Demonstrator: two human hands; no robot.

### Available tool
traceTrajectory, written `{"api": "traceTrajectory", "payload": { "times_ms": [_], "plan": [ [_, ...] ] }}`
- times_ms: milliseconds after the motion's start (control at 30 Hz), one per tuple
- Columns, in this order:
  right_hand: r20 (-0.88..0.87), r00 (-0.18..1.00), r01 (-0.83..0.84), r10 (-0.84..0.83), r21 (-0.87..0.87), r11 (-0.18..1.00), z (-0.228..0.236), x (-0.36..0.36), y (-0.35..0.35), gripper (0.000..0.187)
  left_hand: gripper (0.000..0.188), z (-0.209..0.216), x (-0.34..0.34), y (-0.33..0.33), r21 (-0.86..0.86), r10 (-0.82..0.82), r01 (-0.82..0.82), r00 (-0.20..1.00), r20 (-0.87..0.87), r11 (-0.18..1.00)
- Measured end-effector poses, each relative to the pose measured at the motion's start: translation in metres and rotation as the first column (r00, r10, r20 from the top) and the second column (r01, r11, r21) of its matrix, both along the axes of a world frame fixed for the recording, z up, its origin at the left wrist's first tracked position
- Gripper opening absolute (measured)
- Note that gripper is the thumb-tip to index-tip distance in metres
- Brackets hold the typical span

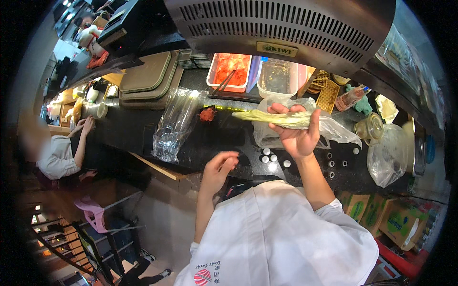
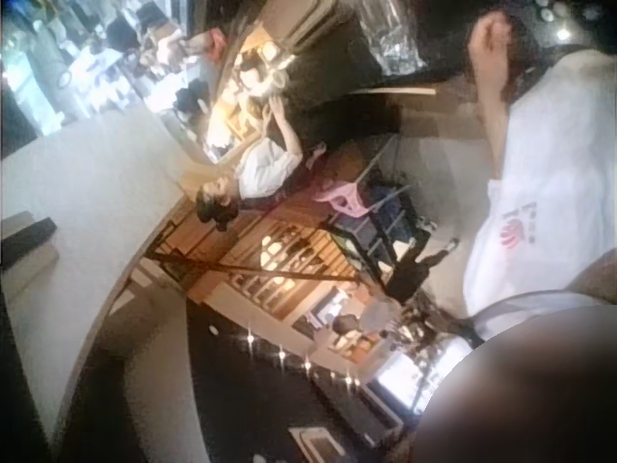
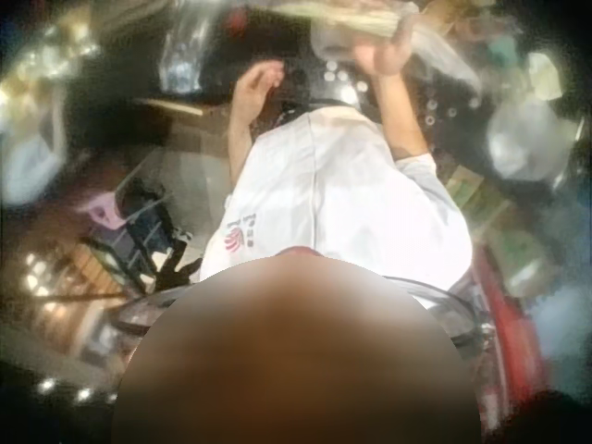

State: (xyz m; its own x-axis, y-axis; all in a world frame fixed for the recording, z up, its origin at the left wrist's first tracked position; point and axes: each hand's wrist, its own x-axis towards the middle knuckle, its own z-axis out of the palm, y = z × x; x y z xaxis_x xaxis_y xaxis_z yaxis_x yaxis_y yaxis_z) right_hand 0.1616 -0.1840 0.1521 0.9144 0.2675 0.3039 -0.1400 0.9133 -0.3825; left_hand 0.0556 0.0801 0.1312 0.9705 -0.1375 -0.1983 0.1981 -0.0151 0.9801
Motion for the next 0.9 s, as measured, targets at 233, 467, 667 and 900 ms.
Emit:
{"api": "traceTrajectory", "payload": {
  "times_ms": [233,467,667,900],
  "plan": [
    [0.103,0.988,-0.11,0.112,-0.024,0.994,0.017,-0.015,0.028,0.074,0.059,0.033,0.03,-0.049,-0.561,0.223,-0.098,0.962,0.159,0.822],
    [0.111,0.99,-0.058,0.086,-0.24,0.969,0.007,-0.036,0.035,0.074,0.059,0.045,0.019,-0.035,-0.683,0.491,-0.234,0.847,0.207,0.692],
    [0.03,0.996,-0.079,0.084,-0.144,0.987,-0.011,-0.032,0.024,0.052,0.051,0.066,0.009,-0.011,-0.747,0.606,-0.223,0.742,0.286,0.626],
    [0.194,0.949,-0.199,0.247,-0.237,0.951,0.01,-0.033,0.058,0.093,0.045,0.062,0.013,-0.021,-0.745,0.441,-0.091,0.85,0.288,0.66]
  ]
}}
